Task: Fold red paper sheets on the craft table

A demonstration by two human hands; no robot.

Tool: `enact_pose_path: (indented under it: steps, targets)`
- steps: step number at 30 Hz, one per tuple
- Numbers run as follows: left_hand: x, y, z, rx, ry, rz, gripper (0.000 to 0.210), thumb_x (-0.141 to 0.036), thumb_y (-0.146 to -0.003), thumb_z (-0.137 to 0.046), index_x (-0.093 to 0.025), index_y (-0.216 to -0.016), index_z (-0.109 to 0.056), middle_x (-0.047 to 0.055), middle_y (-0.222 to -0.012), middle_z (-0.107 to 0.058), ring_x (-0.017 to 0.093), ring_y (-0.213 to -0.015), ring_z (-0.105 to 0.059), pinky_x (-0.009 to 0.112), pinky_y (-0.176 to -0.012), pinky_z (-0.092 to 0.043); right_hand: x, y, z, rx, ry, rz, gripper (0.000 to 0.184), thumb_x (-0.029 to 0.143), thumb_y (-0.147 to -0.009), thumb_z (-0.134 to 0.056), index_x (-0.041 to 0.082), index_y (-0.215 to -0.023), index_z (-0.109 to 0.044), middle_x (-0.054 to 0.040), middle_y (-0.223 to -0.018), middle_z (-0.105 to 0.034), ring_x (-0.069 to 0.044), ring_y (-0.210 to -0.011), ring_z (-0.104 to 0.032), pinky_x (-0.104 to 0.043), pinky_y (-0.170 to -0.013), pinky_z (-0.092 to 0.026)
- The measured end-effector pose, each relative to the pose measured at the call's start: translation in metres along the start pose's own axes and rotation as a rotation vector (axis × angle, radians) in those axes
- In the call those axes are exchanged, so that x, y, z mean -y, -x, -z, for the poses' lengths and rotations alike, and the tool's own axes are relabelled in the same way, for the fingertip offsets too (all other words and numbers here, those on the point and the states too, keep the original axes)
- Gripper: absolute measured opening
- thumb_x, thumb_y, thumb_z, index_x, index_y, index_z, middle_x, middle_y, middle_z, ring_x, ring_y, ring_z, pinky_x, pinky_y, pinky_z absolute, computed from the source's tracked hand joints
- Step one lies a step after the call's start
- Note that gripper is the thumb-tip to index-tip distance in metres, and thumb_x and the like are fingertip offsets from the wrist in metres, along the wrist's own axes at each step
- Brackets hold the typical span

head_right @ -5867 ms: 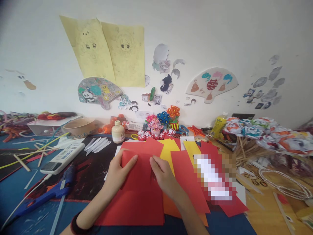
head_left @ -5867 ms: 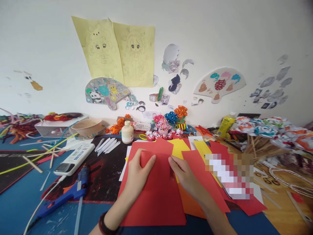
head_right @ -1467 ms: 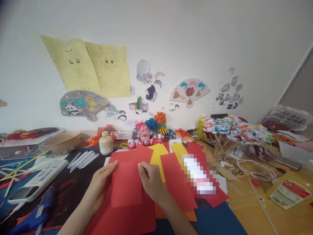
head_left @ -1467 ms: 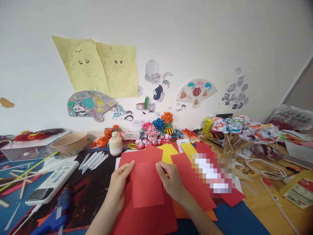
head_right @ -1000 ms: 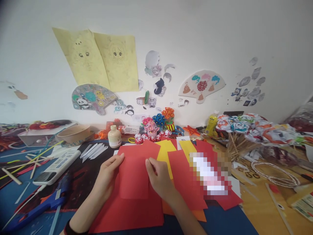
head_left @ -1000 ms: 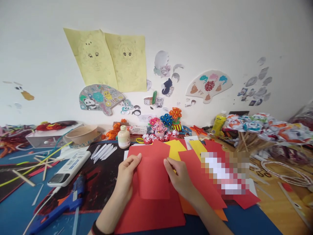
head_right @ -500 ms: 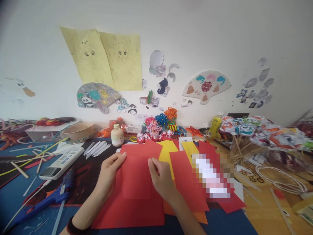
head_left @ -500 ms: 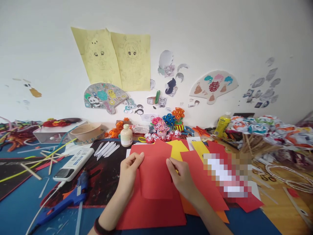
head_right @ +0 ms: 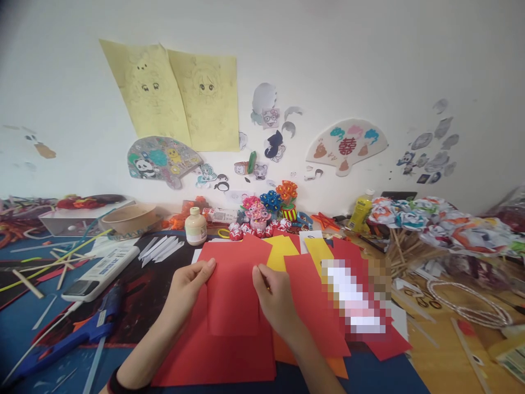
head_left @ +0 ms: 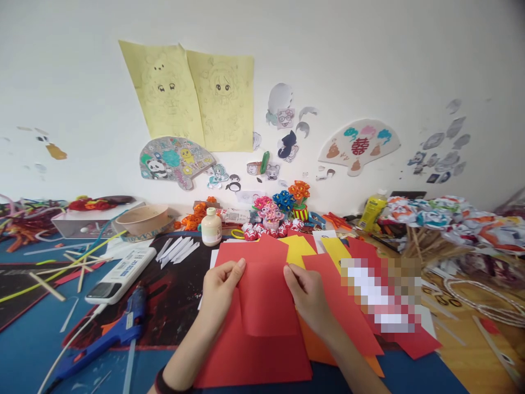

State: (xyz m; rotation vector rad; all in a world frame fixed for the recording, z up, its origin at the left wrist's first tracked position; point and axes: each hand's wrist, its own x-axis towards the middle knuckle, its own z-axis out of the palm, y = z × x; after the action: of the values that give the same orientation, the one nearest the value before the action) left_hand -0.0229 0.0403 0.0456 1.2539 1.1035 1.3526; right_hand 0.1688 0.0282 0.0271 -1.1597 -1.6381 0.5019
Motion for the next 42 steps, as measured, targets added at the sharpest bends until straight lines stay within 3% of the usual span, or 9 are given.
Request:
enact_pose_path:
  steps: [11,21,29,36,42]
  targets:
    - [-0.001,0.001,-0.005,0.097,-0.080,-0.003,0.050,-0.058,-0.074,-0.064,-0.017,-0.051,-0.046,-0.003,-0.054,-0.039,0.010,-0.053,-0.032,0.023,-0.051,-0.024,-0.005,-0.002,-0.001,-0.041,0.018,0.005,0.042,0.039,-0.095,-0.037,0.022,-0.061,-0.020,0.0065,-0.056,-0.016,-0.009,-0.050,-0.018,-0.028,-0.048,-0.014]
    - [0.012,0.001,-0.001,0.017,-0.103,-0.036,0.050,-0.055,-0.074,-0.066,-0.018,-0.050,-0.043,-0.004,-0.052,-0.036,0.010,-0.051,-0.028,0.023,-0.049,-0.022,0.001,0.000,-0.002,-0.027,-0.067,-0.049,0.043,0.041,-0.095,-0.039,0.022,-0.063,-0.018,0.0065,-0.057,-0.015,-0.009,-0.051,-0.018,-0.027,-0.048,-0.014]
    - [0.006,0.006,-0.011,0.053,-0.007,0.015,0.047,-0.057,-0.075,-0.064,-0.017,-0.056,-0.049,-0.001,-0.058,-0.043,0.012,-0.057,-0.034,0.022,-0.052,-0.027,0.001,-0.002,0.000,-0.039,-0.110,-0.093,0.042,0.040,-0.095,-0.039,0.022,-0.064,-0.018,0.0063,-0.059,-0.015,-0.009,-0.053,-0.017,-0.028,-0.049,-0.013]
    - [0.011,0.007,-0.007,0.024,-0.234,-0.097,0.046,-0.053,-0.086,-0.049,-0.018,-0.058,-0.036,-0.003,-0.060,-0.032,0.011,-0.059,-0.028,0.021,-0.052,-0.026,0.000,-0.003,0.000,-0.030,-0.139,-0.087,0.043,0.040,-0.095,-0.040,0.022,-0.063,-0.018,0.0066,-0.058,-0.015,-0.009,-0.053,-0.016,-0.027,-0.048,-0.013]
    - [0.011,0.006,-0.004,-0.003,-0.325,-0.148,0.043,-0.050,-0.089,-0.043,-0.019,-0.060,-0.036,-0.002,-0.062,-0.034,0.011,-0.060,-0.030,0.021,-0.053,-0.028,-0.001,0.001,-0.002,-0.029,-0.118,-0.052,0.042,0.038,-0.096,-0.039,0.022,-0.063,-0.020,0.0069,-0.056,-0.017,-0.009,-0.051,-0.019,-0.028,-0.048,-0.014]
